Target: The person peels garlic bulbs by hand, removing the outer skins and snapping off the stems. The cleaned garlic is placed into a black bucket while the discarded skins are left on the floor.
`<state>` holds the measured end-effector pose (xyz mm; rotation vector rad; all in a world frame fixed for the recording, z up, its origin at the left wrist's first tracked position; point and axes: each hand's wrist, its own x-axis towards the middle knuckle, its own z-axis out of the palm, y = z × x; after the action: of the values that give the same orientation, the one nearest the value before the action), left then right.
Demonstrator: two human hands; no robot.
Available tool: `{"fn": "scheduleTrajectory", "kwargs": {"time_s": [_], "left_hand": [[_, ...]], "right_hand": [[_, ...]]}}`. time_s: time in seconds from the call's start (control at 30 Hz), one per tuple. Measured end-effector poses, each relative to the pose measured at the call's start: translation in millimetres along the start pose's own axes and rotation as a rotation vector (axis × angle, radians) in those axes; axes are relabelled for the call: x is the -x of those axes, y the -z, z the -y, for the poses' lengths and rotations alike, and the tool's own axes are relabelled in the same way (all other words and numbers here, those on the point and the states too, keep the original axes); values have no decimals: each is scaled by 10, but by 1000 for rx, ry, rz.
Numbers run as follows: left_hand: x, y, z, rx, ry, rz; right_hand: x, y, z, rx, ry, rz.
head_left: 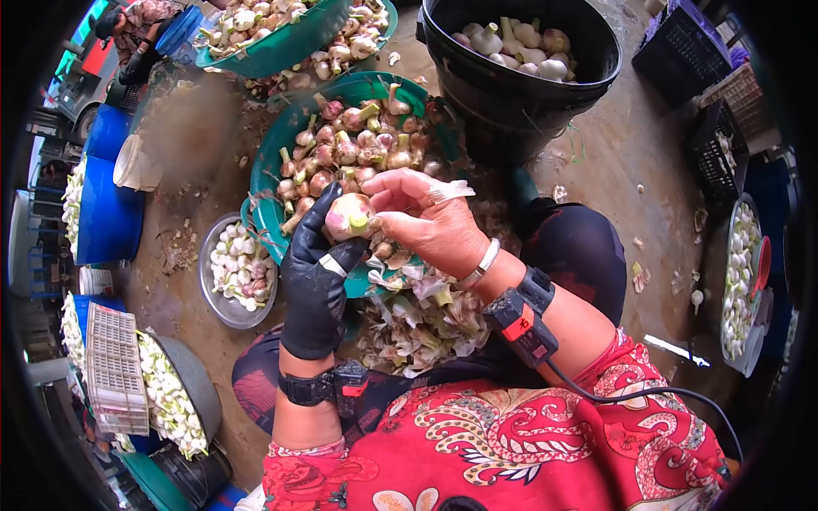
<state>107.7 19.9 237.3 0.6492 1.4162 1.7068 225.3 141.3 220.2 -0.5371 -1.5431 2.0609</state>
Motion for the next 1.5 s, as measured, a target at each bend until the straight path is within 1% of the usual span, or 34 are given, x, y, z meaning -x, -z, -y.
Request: {"fn": "scheduleTrajectory", "kwargs": {"time_s": [0.03, 0.13, 0.17, 0.2, 0.27, 0.3, 0.33, 0.4, 0.47, 0.53, 0.57, 0.63, 0.67, 0.7, 0.73, 0.77, 0.8, 0.87, 0.9, 0.93, 0.97, 1.0, 1.07, 1.1, 1.13, 1.17, 1.2, 1.27, 1.3, 1.33, 1.37, 1.4, 1.47, 1.5], "left_hand": [[-1, 14, -4, -17, 1, 7], [17, 2, -10, 19, 27, 28], [13, -13, 16, 11, -6, 25], [15, -20, 34, 2, -39, 23], [26, -24, 30, -19, -39, 31], [30, -30, 24, -42, -40, 42], [44, -33, 14, -41, -37, 44], [96, -19, -19, 13, 33, 123], [132, -11, -61, 57, 66, 141], [158, -40, -103, 114, 99, 105], [163, -47, -110, 47, 65, 93], [163, -8, -111, -4, 50, 58], [162, 11, -108, -51, 38, 27], [167, 4, -160, 7, 90, 21], [153, 19, -155, 7, 91, 21], [138, 36, -137, -47, 73, 23], [129, 41, -109, -101, 56, 27], [108, 52, -27, -158, 32, 14], [85, 97, 15, -439, -124, 60], [66, 110, 33, -719, -284, 106], [64, 86, 38, -776, -321, 96], [64, 62, 37, -775, -320, 97], [78, 27, 28, -742, -256, 96], [92, 7, 7, -741, -255, 97], [112, -14, -20, -441, -33, 80], [126, -23, -34, -137, 184, 62], [126, -7, -28, -136, 182, 63], [113, 81, 22, -18, 289, 141], [109, 143, 98, 26, 276, 183], [124, 178, 150, 27, 276, 181], [145, 206, 189, 201, 289, 245], [161, 223, 201, 375, 301, 310], [203, 209, 207, 376, 266, 304], [212, 233, 207, 440, 255, 263]], "right_hand": [[-20, -20, -57, -87, 56, 29], [-13, -60, -109, -81, 81, -11], [-4, -64, -65, 153, 215, -80], [-14, -44, -80, 153, 213, -79], [-41, 15, -104, 638, 583, -103], [-41, -20, -116, 635, 609, -126], [-38, -15, -109, 637, 606, -128], [-46, -8, -96, 637, 514, -181], [-87, 10, -167, 237, 58, -89], [-138, 38, -214, 253, 59, -156], [-121, 51, -178, 251, 61, -154], [-44, 89, -18, -88, -50, -57], [-6, 92, 76, -88, -52, -55], [35, 92, 166, -16, -96, 19], [56, 94, 204, 58, -139, 94], [42, 69, 144, 193, -34, 74], [52, 76, 106, 288, -63, 120], [86, 50, 92, 454, -3, 97], [98, 40, 68, 454, -6, 95], [103, 35, 27, 559, 124, 81], [104, 35, -14, 663, 255, 67], [97, 39, -56, 664, 253, 67], [88, 34, -85, 704, 373, 51], [99, 65, -59, 742, 333, 91], [104, 78, -5, 743, 333, 91], [109, 88, 44, 652, 225, 125], [114, 100, 72, 559, 119, 158], [128, 133, 89, 582, 130, 179], [136, 150, 94, 390, -58, 212], [148, 167, 101, 194, -246, 242], [140, 196, 137, 187, -282, 213], [146, 209, 159, 118, -323, 161], [136, 235, 121, 127, -332, 16], [79, 288, -39, 350, -298, -113]]}}
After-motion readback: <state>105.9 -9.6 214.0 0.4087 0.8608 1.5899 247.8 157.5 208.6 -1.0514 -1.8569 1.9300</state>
